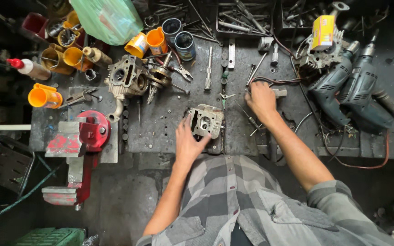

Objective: The person works at a cluttered repair workbench on a small engine cylinder head. They hold the head and drive a punch with a hammer to knock out components, reposition the part repeatedly, wipe it with a rag, and use a screwdriver on fasteners while handling other engine parts on the bench.

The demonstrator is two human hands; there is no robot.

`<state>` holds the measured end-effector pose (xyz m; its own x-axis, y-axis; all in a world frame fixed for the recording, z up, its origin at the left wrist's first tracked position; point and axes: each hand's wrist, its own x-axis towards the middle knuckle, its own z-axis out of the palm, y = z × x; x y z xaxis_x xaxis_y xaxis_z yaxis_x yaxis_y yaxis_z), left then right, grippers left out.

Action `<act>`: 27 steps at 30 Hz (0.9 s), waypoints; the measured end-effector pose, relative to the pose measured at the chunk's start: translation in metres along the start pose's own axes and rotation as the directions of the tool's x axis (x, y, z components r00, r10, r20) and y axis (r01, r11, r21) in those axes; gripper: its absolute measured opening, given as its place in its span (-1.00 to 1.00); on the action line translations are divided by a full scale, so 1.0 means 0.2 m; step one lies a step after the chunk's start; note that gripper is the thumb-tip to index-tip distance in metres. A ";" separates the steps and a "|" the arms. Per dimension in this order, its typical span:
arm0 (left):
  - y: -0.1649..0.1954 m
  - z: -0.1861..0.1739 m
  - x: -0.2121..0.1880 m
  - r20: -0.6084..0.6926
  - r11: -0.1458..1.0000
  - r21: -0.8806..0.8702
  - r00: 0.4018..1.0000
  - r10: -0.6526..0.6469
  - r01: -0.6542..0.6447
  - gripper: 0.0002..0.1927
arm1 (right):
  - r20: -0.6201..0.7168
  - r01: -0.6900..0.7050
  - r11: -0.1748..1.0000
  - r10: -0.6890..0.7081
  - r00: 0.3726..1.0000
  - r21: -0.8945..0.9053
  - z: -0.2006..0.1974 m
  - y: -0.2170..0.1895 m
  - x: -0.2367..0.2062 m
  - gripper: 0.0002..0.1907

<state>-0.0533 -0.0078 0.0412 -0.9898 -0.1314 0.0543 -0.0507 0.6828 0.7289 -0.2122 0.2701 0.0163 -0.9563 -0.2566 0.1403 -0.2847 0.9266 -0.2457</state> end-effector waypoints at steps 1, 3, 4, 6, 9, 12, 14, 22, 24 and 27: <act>0.03 0.03 0.00 0.014 0.999 0.038 1.000 -0.019 0.019 0.15 | -0.069 0.000 0.996 0.006 0.998 0.087 -0.02 0.00 -0.01 -0.73; 0.09 0.11 0.01 0.043 0.992 0.115 0.997 -0.060 0.055 0.37 | -0.016 -0.123 0.919 0.139 0.990 0.374 -0.05 -0.01 -0.05 -0.76; 0.11 0.14 0.03 0.019 0.987 0.159 0.999 -0.037 0.033 0.38 | 0.030 -0.186 0.844 0.199 0.980 0.503 -0.07 -0.02 -0.08 -0.78; 0.15 0.21 0.06 -0.022 0.971 0.237 1.000 0.019 -0.013 0.41 | 0.018 -0.184 0.780 0.216 0.976 0.598 -0.10 -0.03 -0.19 -0.79; 0.18 0.25 0.11 0.018 0.939 0.341 0.999 -0.038 0.030 0.34 | -0.068 -0.053 0.724 0.137 0.988 0.688 -0.15 -0.04 -0.44 -0.83; 0.22 0.25 0.19 0.076 0.937 0.278 0.968 -0.240 0.211 0.35 | 0.074 -0.206 0.540 0.254 0.964 0.816 -0.15 -0.09 -0.72 -0.85; 0.30 0.29 0.28 0.052 0.951 0.271 0.984 -0.168 0.148 0.29 | 0.087 -0.228 0.497 0.290 0.953 0.837 -0.15 -0.13 -0.86 -0.85; 0.50 0.37 0.33 -0.209 0.956 0.019 0.934 0.289 -0.292 -0.56 | 0.258 -0.312 0.116 0.339 0.905 0.943 -0.31 -0.25 -1.14 -0.64; 0.47 0.34 0.17 0.071 0.948 -0.262 0.976 0.206 -0.181 -0.63 | 0.208 -0.248 0.092 0.320 0.924 0.964 -0.34 -0.25 -1.16 -0.71; 0.39 0.28 -0.18 0.381 0.836 -0.543 0.911 0.160 0.080 -0.64 | 0.158 -0.195 0.122 0.262 0.952 0.973 -0.32 -0.28 -1.18 -0.77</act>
<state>-0.0299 0.0901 0.0580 -0.9602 0.2630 -0.0941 -0.0498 0.1704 0.9841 0.0331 0.2962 0.0585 -0.9956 -0.0451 -0.0826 0.0869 -0.1045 -0.9907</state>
